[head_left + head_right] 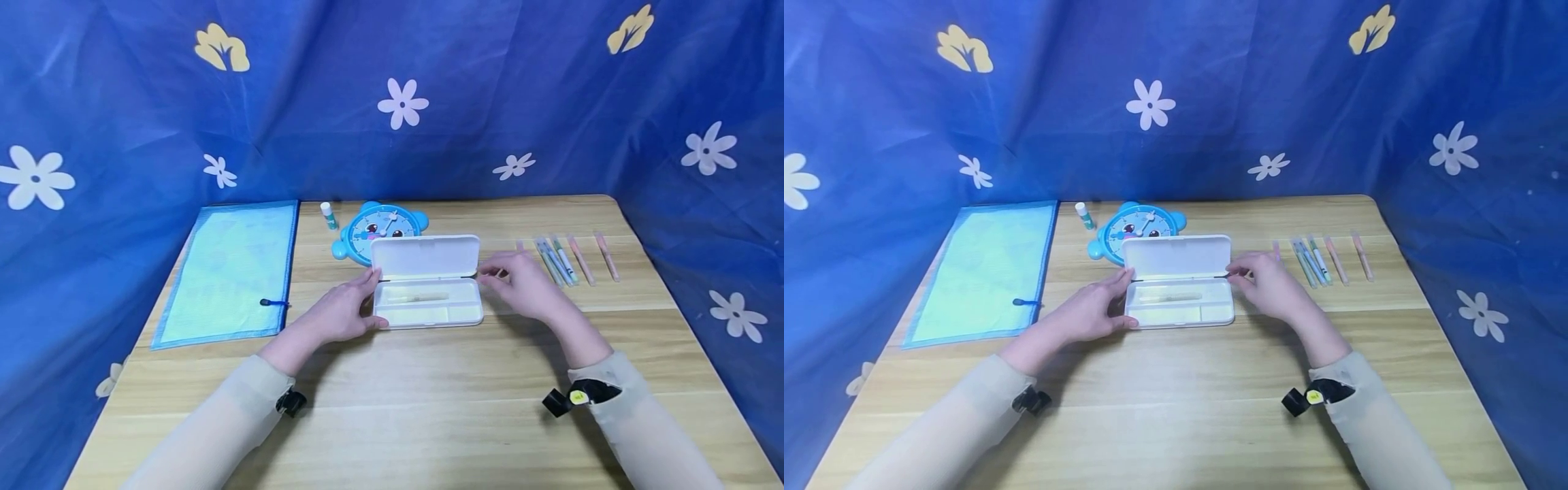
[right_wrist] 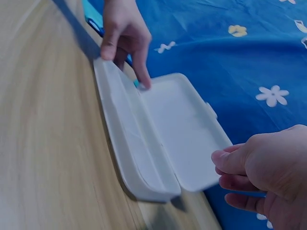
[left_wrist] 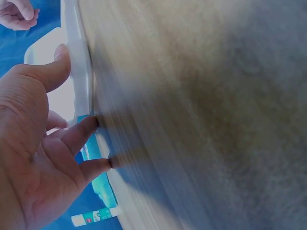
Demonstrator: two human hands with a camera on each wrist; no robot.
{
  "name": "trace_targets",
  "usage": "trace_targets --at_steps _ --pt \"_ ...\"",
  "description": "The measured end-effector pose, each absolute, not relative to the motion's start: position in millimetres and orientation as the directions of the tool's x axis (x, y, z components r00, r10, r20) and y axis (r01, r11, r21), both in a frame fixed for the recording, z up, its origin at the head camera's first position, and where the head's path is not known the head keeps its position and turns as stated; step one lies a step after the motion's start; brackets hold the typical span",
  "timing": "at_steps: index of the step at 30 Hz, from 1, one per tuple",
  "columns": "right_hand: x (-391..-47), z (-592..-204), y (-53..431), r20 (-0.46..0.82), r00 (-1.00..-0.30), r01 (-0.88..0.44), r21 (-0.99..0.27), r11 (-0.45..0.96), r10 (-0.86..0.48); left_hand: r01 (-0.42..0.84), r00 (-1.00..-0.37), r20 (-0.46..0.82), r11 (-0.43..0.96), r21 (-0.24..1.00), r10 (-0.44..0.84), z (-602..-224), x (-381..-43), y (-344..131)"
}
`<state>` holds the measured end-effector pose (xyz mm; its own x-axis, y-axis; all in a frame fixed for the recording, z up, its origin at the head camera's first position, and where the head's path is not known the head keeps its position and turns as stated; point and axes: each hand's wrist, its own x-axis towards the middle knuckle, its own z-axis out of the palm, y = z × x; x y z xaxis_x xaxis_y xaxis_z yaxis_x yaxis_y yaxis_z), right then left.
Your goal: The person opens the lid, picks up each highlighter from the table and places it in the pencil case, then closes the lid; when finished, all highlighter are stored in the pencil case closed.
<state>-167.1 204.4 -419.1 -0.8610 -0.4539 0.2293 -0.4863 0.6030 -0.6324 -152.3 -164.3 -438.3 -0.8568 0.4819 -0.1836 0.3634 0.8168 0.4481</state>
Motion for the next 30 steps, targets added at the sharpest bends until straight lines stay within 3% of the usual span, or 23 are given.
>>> trace_targets --at_steps 14,30 --pt "-167.3 -434.0 248.4 0.212 -0.965 -0.256 -0.642 0.723 -0.154 0.39 -0.85 -0.157 0.8 0.455 0.503 -440.0 -154.1 -163.3" --pt "-163.9 -466.3 264.4 0.126 -0.992 -0.103 -0.623 0.776 -0.031 0.376 -0.854 -0.159 0.799 0.469 0.495 -440.9 -153.2 -166.7"
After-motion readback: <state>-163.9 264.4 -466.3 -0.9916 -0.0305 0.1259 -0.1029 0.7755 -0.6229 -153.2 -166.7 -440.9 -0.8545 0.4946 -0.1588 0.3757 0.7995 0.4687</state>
